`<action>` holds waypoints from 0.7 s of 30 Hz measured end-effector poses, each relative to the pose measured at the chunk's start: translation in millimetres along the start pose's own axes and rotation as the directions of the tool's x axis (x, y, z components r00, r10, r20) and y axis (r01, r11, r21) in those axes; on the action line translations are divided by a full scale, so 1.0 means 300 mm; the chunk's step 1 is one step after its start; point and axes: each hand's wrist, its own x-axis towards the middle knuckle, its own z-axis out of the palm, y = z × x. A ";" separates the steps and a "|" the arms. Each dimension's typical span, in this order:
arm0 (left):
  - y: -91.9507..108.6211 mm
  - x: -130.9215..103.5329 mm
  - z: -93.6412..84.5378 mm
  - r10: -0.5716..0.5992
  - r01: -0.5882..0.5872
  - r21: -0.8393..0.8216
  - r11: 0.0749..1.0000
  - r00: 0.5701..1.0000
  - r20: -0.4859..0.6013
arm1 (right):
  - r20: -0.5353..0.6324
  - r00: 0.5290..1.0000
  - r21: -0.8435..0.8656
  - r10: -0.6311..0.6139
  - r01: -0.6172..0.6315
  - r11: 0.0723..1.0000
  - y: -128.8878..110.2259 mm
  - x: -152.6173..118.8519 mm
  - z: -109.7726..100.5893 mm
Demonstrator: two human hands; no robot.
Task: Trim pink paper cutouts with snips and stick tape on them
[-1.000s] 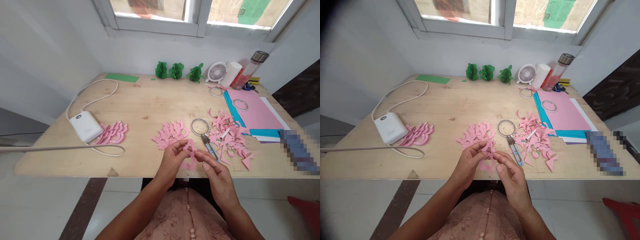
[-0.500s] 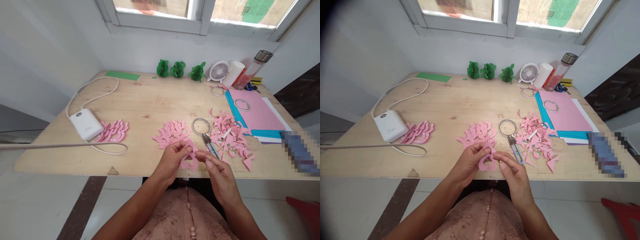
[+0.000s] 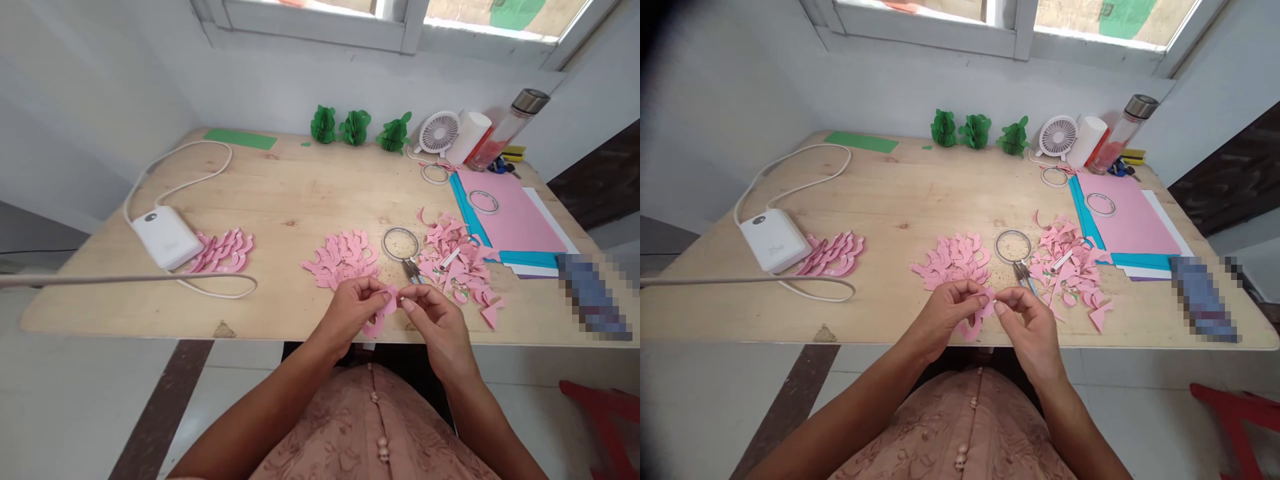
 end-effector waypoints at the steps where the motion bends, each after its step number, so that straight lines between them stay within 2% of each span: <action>1: -0.003 0.001 0.000 -0.006 0.006 0.004 1.000 1.000 0.005 | -0.004 1.000 -0.008 0.002 -0.002 1.000 0.001 0.003 0.000; 10: -0.009 0.004 0.009 -0.047 0.047 0.016 0.999 0.999 0.002 | 0.056 0.998 -0.049 0.027 -0.024 0.999 0.014 0.019 -0.004; 21: -0.010 0.005 0.015 -0.069 0.069 -0.009 0.998 0.998 -0.008 | 0.018 0.998 -0.024 0.068 -0.068 0.997 0.028 0.025 0.002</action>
